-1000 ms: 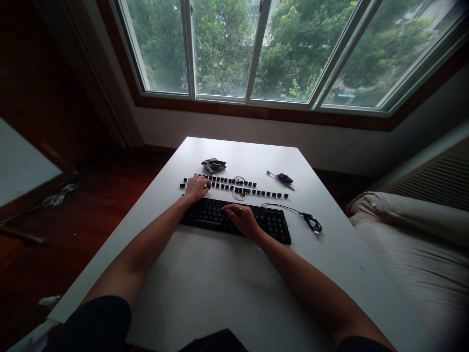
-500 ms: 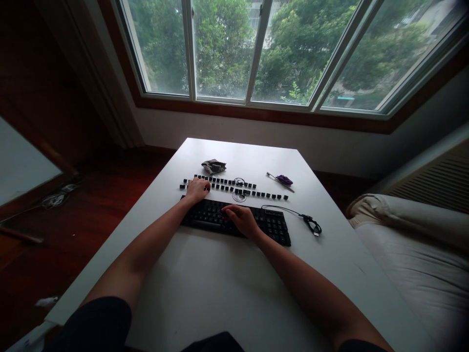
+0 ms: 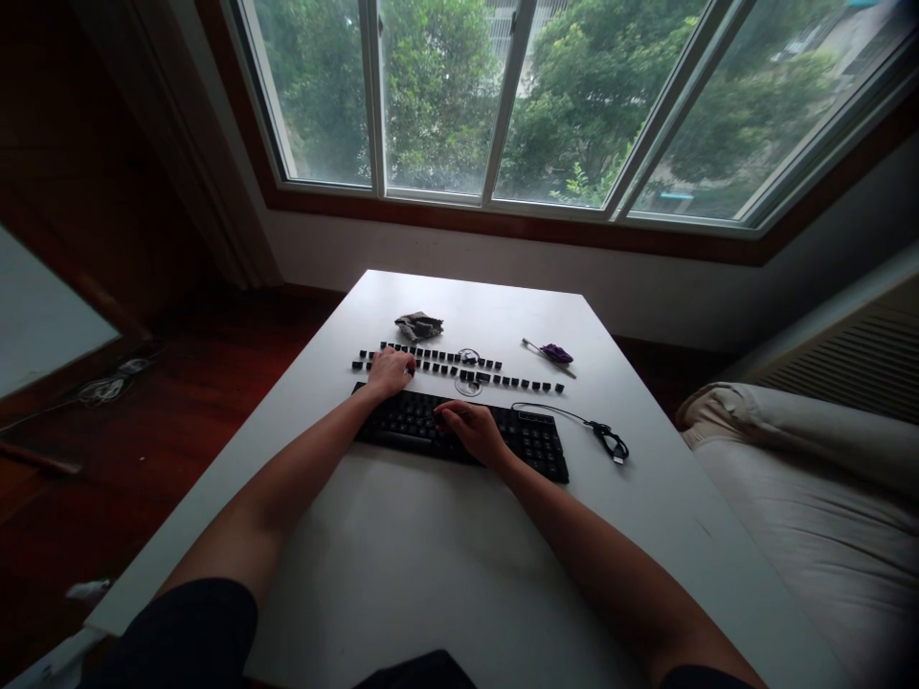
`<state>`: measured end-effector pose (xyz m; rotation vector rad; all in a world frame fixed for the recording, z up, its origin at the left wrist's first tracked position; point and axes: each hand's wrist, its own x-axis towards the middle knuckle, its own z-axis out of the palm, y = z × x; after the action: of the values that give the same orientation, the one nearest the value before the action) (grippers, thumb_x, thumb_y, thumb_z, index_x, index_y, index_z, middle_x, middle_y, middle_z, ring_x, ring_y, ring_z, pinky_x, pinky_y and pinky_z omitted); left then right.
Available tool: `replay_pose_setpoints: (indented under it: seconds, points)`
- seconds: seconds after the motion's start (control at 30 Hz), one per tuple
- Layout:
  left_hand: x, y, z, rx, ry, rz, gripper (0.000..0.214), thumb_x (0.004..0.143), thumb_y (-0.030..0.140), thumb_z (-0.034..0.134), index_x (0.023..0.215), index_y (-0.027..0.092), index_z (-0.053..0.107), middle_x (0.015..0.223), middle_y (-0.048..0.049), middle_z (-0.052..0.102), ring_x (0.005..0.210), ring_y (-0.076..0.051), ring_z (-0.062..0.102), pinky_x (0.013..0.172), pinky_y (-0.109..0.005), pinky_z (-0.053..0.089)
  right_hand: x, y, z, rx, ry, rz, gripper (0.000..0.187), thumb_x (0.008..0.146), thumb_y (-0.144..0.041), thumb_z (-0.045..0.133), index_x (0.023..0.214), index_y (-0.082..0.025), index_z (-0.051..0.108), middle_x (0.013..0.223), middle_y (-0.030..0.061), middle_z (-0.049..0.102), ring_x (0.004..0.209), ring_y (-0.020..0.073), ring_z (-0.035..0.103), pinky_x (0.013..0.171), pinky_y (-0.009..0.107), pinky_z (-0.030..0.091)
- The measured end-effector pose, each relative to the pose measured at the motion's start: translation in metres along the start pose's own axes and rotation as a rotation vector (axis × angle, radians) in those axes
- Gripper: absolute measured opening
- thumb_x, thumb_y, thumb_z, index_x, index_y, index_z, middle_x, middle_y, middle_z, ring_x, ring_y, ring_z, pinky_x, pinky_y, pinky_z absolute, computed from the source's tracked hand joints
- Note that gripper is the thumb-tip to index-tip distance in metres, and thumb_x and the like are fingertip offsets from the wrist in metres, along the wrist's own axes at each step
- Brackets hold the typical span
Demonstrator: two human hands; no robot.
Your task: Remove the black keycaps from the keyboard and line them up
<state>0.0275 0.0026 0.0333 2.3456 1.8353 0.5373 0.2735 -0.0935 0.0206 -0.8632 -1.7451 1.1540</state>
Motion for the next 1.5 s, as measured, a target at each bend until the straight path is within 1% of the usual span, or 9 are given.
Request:
replay_pose_setpoints:
  seconds: [0.3,0.47,0.57,0.67,0.8,0.93,1.03,1.27,1.5]
  points:
    - [-0.002,0.000,-0.001,0.004,0.035,0.014,0.025,0.080,0.021,0.067,0.104,0.026,0.072,0.107,-0.0055,0.074,0.112,-0.031,0.054,0.097,-0.045,0.039,0.001,0.000,-0.001,0.048,-0.002,0.025,0.035,0.095,-0.052,0.062,0.102,-0.019,0.073,0.085,0.0056,0.074,0.073,0.0220,0.076,0.065,0.031,0.061]
    - [-0.011,-0.006,-0.013,-0.009,0.084,0.008,0.028,0.084,0.020,0.064,0.110,0.027,0.072,0.113,-0.0056,0.073,0.114,-0.030,0.054,0.098,-0.044,0.041,0.011,0.002,-0.003,0.245,-0.020,0.151,0.038,0.090,-0.060,0.063,0.097,-0.023,0.055,0.076,0.0009,0.072,0.060,0.0193,0.073,0.053,0.029,0.058]
    - [-0.023,-0.012,-0.022,-0.036,0.118,0.001,0.026,0.088,0.019,0.061,0.109,0.026,0.073,0.116,-0.0053,0.073,0.115,-0.029,0.055,0.100,-0.043,0.042,0.021,-0.002,-0.004,0.378,-0.068,0.200,0.040,0.086,-0.056,0.071,0.098,-0.024,0.048,0.087,0.0012,0.073,0.067,0.0195,0.074,0.054,0.029,0.059]
    - [-0.035,-0.017,-0.032,-0.078,0.101,0.029,0.025,0.090,0.019,0.057,0.107,0.025,0.074,0.112,-0.0049,0.074,0.110,-0.027,0.058,0.099,-0.041,0.044,0.033,-0.009,-0.006,0.410,-0.058,0.176,0.038,0.083,-0.048,0.075,0.098,-0.023,0.052,0.097,0.0035,0.074,0.080,0.0201,0.076,0.061,0.030,0.061]
    - [-0.045,-0.018,-0.047,-0.146,-0.043,0.141,0.025,0.091,0.022,0.056,0.106,0.024,0.075,0.101,-0.0036,0.075,0.101,-0.023,0.063,0.092,-0.034,0.048,0.052,-0.018,-0.003,0.323,-0.076,0.138,0.034,0.077,-0.042,0.078,0.095,-0.019,0.061,0.101,0.0066,0.073,0.086,0.0209,0.075,0.066,0.030,0.063]
    - [-0.050,-0.015,-0.058,-0.187,-0.266,0.205,0.024,0.089,0.027,0.060,0.108,0.025,0.076,0.100,-0.0022,0.075,0.090,-0.019,0.066,0.081,-0.026,0.048,0.068,-0.016,0.005,0.202,-0.085,0.154,0.032,0.079,-0.041,0.074,0.099,-0.018,0.064,0.089,0.0054,0.075,0.072,0.0184,0.074,0.059,0.027,0.059]
    - [-0.053,-0.011,-0.060,-0.173,-0.371,0.208,0.024,0.086,0.030,0.064,0.107,0.027,0.076,0.099,-0.0011,0.075,0.087,-0.019,0.066,0.074,-0.024,0.046,0.075,-0.007,0.014,0.101,-0.083,0.154,0.029,0.081,-0.040,0.071,0.100,-0.019,0.065,0.082,0.0030,0.075,0.065,0.0168,0.072,0.056,0.025,0.056]
    - [-0.054,-0.006,-0.057,-0.107,-0.378,0.234,0.022,0.081,0.030,0.067,0.100,0.026,0.077,0.094,-0.0011,0.074,0.084,-0.020,0.064,0.070,-0.026,0.042,0.089,0.006,0.021,-0.137,-0.092,0.100,0.014,0.085,-0.031,0.067,0.095,-0.021,0.066,0.071,-0.0009,0.072,0.059,0.0150,0.066,0.057,0.025,0.052]
    - [-0.054,-0.007,-0.054,-0.112,-0.357,0.228,0.017,0.080,0.030,0.068,0.095,0.025,0.074,0.091,-0.0011,0.073,0.082,-0.020,0.063,0.067,-0.027,0.041,0.095,-0.020,0.020,-0.311,-0.266,-0.020,0.009,0.086,-0.023,0.067,0.093,-0.023,0.072,0.067,-0.0027,0.071,0.058,0.0139,0.062,0.058,0.024,0.044]
